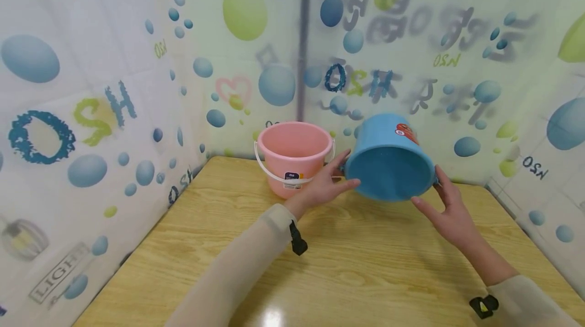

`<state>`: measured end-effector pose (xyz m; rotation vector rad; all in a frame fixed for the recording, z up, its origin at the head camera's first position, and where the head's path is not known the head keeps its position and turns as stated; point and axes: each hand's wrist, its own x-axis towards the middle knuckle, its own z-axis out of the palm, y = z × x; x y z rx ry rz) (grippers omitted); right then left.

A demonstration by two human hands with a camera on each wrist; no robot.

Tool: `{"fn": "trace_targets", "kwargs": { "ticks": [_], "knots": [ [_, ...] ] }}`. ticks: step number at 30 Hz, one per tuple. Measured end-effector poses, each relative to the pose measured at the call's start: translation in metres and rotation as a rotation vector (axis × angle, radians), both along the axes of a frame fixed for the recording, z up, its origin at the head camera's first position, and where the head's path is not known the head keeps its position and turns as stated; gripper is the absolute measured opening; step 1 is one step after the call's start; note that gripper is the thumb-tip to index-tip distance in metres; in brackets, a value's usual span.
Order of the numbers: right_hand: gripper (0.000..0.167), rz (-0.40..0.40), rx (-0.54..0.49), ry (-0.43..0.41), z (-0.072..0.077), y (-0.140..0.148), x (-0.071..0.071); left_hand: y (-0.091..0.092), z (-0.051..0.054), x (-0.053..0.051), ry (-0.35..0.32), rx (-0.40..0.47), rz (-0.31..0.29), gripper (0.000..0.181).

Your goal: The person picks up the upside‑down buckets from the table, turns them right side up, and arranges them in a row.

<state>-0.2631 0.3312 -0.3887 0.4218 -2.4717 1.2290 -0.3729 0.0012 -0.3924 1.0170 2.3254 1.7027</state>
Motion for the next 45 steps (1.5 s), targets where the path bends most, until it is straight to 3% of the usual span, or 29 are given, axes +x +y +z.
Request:
{"fn": "trace_targets", "kwargs": {
  "ticks": [5,10,14,19,24,31,45],
  "knots": [
    [0.100,0.018,-0.007,0.007,0.004,0.000,-0.001,-0.005,0.006,0.000,0.007,0.012,-0.005,0.089],
    [0.100,0.045,-0.001,0.047,0.007,0.002,-0.003,-0.009,0.014,-0.001,0.057,0.007,0.000,0.090],
    [0.101,0.029,0.026,-0.007,0.013,0.004,-0.002,-0.012,0.019,-0.002,0.091,-0.012,0.004,0.097],
    [0.104,0.012,0.038,-0.046,0.015,0.003,0.000,-0.015,0.021,-0.003,0.122,-0.044,0.000,0.109],
    [0.102,0.006,0.024,-0.012,0.016,0.002,-0.001,-0.016,0.021,-0.004,0.151,-0.041,-0.030,0.117],
    [0.094,-0.045,0.064,-0.003,0.020,0.005,0.001,-0.017,0.020,-0.003,0.136,-0.048,-0.023,0.113],
    [0.090,-0.052,0.070,0.045,0.024,0.009,0.000,-0.013,0.022,0.000,0.126,-0.037,-0.013,0.101]
  ]
}}
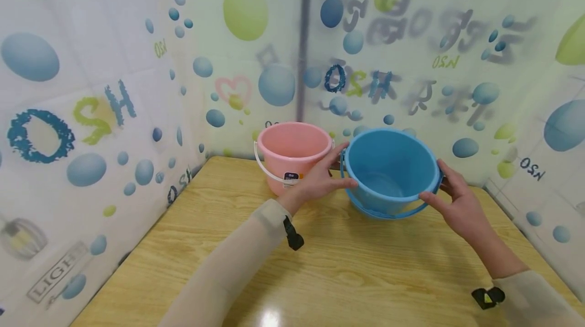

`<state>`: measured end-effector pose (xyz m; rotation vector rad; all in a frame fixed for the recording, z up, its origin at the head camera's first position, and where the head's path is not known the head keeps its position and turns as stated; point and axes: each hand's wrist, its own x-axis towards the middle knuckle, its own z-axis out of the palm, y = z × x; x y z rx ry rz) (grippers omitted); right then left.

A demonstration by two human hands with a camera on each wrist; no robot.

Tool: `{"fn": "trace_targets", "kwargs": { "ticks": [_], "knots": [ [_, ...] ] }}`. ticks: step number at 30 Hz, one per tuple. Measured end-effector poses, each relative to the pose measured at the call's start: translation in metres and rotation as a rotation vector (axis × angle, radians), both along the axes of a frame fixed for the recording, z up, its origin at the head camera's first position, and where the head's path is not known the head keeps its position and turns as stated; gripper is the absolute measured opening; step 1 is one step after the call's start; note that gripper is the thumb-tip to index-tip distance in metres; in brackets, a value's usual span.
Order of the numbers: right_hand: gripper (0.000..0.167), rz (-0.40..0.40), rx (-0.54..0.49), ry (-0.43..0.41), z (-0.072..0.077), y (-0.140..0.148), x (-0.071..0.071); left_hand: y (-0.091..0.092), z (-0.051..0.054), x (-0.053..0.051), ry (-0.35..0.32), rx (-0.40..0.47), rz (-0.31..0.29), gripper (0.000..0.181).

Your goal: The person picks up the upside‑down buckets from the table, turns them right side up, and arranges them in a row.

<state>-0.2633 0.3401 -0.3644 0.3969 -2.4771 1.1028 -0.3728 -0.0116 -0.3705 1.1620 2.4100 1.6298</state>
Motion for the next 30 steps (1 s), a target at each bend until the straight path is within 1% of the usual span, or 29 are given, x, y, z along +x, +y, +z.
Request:
{"fn": "trace_targets", "kwargs": {
  "ticks": [3,6,8,10,14,20,26,30],
  "knots": [
    [0.089,-0.002,-0.029,-0.012,0.002,0.000,0.000,0.003,0.001,0.002,-0.033,0.026,-0.027,0.100],
    [0.089,0.009,-0.069,-0.048,0.003,0.000,0.000,0.005,0.001,0.003,-0.087,0.068,-0.056,0.099],
    [0.088,0.011,-0.086,-0.067,0.003,0.001,0.001,0.007,0.001,0.003,-0.111,0.082,-0.064,0.098],
    [0.088,0.015,-0.102,-0.080,0.002,0.003,0.001,0.009,0.001,0.004,-0.122,0.083,-0.054,0.098],
    [0.086,0.018,-0.119,-0.086,-0.001,0.006,0.000,0.011,0.002,0.004,-0.121,0.065,-0.031,0.097],
    [0.084,0.011,-0.113,-0.106,-0.002,0.009,-0.004,0.014,0.001,0.005,-0.145,0.039,0.006,0.097],
    [0.082,0.003,-0.124,-0.121,-0.004,0.011,-0.006,0.018,0.001,0.005,-0.174,0.036,0.003,0.098],
    [0.081,0.001,-0.133,-0.128,-0.009,0.014,-0.011,0.020,-0.002,0.004,-0.182,0.026,0.008,0.097]
  ]
}}
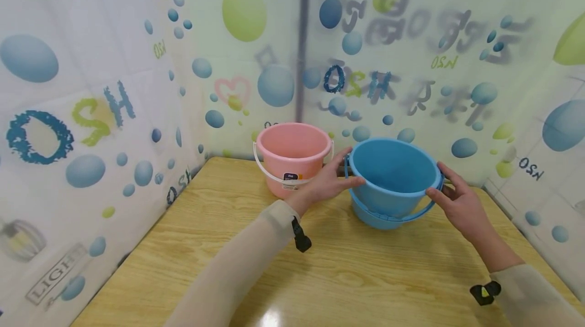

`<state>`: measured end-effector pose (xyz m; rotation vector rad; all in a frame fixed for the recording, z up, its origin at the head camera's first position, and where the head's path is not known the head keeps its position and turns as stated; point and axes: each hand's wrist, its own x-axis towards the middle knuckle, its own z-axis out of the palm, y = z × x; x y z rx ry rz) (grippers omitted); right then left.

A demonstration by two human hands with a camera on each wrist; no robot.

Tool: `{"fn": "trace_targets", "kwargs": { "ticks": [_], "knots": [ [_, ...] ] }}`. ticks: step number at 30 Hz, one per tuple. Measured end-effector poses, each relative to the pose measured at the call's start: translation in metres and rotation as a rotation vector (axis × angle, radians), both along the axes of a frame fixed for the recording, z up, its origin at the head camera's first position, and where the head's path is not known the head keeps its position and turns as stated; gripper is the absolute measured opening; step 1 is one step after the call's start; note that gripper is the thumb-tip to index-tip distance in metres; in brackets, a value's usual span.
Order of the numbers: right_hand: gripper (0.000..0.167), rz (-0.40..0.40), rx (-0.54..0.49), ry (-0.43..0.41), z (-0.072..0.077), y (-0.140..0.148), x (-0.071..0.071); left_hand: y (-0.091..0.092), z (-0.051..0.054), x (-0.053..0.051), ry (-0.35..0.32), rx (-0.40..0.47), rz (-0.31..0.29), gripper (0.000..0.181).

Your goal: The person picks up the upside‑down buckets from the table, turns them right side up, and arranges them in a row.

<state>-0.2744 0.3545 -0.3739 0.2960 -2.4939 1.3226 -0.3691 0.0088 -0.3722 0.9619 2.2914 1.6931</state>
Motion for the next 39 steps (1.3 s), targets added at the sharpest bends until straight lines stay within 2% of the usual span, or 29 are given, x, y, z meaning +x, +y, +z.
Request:
{"fn": "trace_targets", "kwargs": {
  "ticks": [10,16,26,30,39],
  "knots": [
    [0.082,0.001,-0.003,-0.076,-0.007,0.006,-0.010,0.007,-0.005,-0.005,0.019,-0.010,0.010,0.092],
    [0.081,0.062,-0.071,-0.079,-0.007,0.005,-0.010,0.010,-0.007,-0.007,0.039,-0.029,0.048,0.091],
    [0.082,0.128,-0.081,-0.129,-0.005,0.007,-0.020,0.014,-0.010,-0.011,-0.022,-0.039,0.071,0.092],
    [0.082,0.125,-0.081,-0.140,-0.006,0.008,-0.024,0.017,-0.012,-0.014,-0.042,-0.053,0.074,0.093],
    [0.082,0.133,-0.062,-0.145,-0.007,0.013,-0.038,0.020,-0.012,-0.020,-0.042,-0.057,0.092,0.093]
  ]
}}
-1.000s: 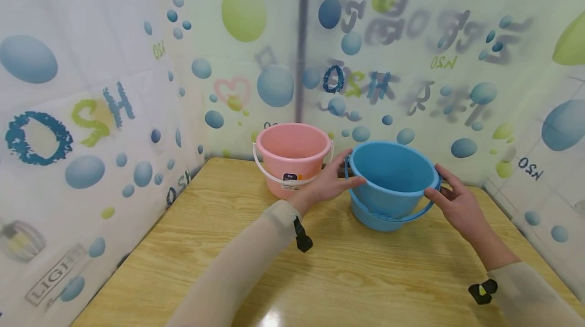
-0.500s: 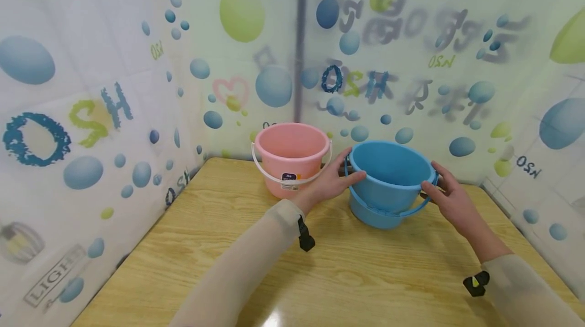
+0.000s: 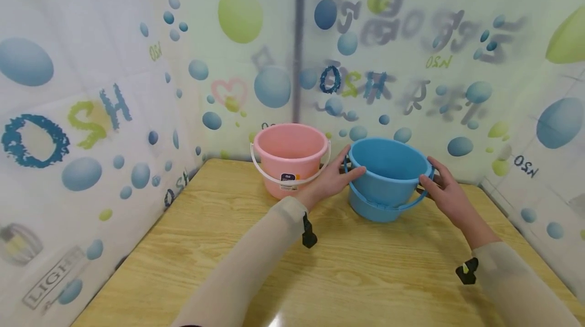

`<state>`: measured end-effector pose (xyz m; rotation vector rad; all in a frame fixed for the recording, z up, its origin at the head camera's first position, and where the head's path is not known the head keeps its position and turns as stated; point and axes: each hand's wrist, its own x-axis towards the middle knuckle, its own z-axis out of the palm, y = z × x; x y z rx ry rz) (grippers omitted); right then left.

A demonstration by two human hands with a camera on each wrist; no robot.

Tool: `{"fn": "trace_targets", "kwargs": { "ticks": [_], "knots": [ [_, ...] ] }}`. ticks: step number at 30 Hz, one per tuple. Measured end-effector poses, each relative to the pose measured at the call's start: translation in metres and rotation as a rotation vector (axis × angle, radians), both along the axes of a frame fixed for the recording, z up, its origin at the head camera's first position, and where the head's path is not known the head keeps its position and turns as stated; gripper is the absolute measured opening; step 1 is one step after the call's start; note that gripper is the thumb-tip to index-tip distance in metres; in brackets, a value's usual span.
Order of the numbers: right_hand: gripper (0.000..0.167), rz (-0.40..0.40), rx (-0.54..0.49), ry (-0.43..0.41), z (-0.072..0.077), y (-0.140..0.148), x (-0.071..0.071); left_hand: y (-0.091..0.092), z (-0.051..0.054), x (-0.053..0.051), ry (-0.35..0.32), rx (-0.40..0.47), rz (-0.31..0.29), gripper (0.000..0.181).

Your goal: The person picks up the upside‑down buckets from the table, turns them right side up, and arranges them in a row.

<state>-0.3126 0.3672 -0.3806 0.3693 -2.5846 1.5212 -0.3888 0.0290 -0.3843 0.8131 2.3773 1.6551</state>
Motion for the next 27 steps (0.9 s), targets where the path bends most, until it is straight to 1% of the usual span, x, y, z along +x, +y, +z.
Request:
{"fn": "trace_targets", "kwargs": {
  "ticks": [6,10,13,17,19,23,27],
  "knots": [
    [0.083,0.003,0.016,-0.025,-0.001,0.003,-0.008,0.002,0.000,-0.003,-0.022,0.030,0.009,0.093],
    [0.084,0.000,0.028,-0.047,0.000,0.003,-0.012,0.005,0.000,-0.007,-0.012,0.046,0.013,0.093],
    [0.084,-0.003,0.013,-0.045,0.001,0.002,-0.013,0.007,-0.001,-0.010,-0.015,0.043,0.017,0.094],
    [0.084,-0.003,-0.014,-0.032,0.002,0.000,-0.015,0.007,0.000,-0.012,-0.038,0.041,0.018,0.094],
    [0.084,-0.004,-0.019,-0.029,0.002,-0.001,-0.015,0.008,0.001,-0.012,-0.058,0.055,0.008,0.093],
    [0.085,-0.017,-0.003,-0.034,0.003,-0.001,-0.017,0.009,0.002,-0.014,-0.101,0.101,-0.011,0.091],
    [0.086,-0.029,0.019,-0.045,0.004,-0.001,-0.018,0.010,0.001,-0.015,-0.110,0.116,-0.010,0.090]
  ]
}}
